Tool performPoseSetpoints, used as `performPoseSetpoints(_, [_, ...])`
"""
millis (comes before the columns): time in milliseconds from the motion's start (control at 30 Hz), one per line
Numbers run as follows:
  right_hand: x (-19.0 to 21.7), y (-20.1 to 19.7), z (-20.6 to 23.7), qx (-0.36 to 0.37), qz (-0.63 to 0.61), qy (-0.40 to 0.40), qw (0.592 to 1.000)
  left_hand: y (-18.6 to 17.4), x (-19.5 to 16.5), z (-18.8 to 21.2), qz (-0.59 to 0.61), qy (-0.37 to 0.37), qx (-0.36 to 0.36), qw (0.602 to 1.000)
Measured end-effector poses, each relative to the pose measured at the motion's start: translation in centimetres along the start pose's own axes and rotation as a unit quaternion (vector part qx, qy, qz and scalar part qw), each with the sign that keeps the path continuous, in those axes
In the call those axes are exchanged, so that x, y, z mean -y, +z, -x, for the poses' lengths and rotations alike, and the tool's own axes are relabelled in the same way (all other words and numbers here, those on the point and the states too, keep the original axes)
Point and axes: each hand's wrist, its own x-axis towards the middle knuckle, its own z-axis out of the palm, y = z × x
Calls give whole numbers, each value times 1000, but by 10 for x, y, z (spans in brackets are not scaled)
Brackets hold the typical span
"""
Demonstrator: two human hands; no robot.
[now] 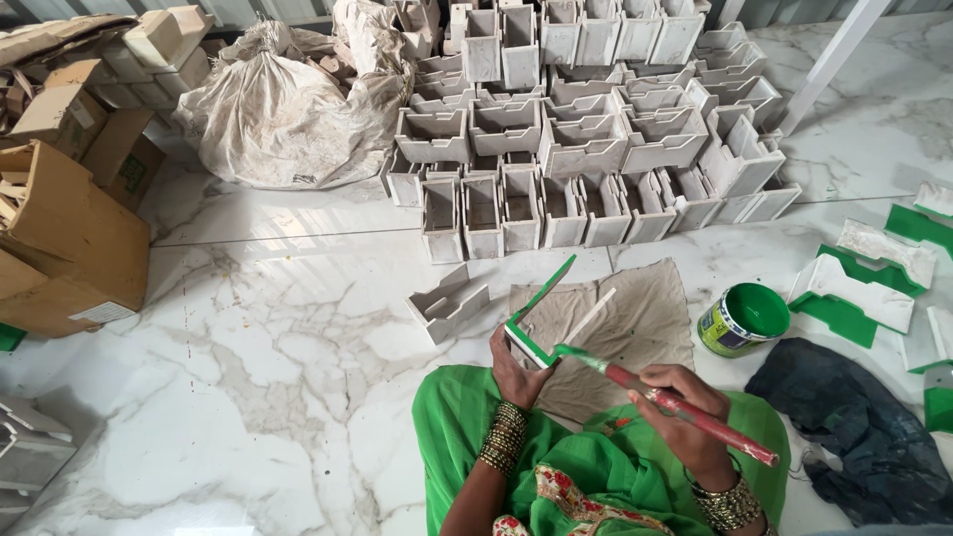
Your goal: The person sits on the floor and paints the edges of white plaster molding pieces green using a paintbrush. They dip the brush into a green paint can, hold each piece in one hand, brush green paint along its edges, and set the finished piece with a group of similar pieces on the floor.
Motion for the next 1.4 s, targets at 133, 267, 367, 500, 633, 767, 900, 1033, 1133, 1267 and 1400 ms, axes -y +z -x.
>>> performPoseSetpoints(133, [-9, -4, 7, -28, -31, -13, 999, 2, 2, 0, 27, -23, 5, 999])
performPoseSetpoints(267, [-18, 3, 15, -8, -81, -9, 997, 4, 3, 1, 46, -30, 4, 999])
performPoseSetpoints(367, [-25, 5, 17, -5, -64, 21, 998, 5, 3, 1, 83, -39, 7, 996])
performPoseSetpoints(500, [-27, 1, 20, -29, -84, 9, 996, 3, 5, 2, 65, -75, 26, 995])
performPoseSetpoints(633, [-21, 3, 21, -2, -93, -13, 996, 4, 5, 2, 79, -86, 25, 993])
performPoseSetpoints(767, [-11, 2, 16, -1, -27, -11, 1000, 3, 7, 3, 79, -73, 17, 994])
performPoseSetpoints(900, [-7, 1, 14, -25, -49, -22, 998, 3, 7, 3, 64, -77, 17, 995])
performPoseSetpoints(1033, [-13, 11, 17, 13, -46, -27, 999, 4, 6, 3, 90, -69, 17, 993])
performPoseSetpoints(1133, [-22, 8, 22, 30, -135, 21, 990, 3, 7, 2, 95, -65, 6, 993])
performPoseSetpoints(1267, [-32, 3, 26, 2, -178, 48, 983, 4, 8, 2, 85, -62, 0, 994])
performPoseSetpoints(1400, [-36, 16, 24, -18, -86, 43, 995, 4, 9, 2, 109, -67, 15, 992])
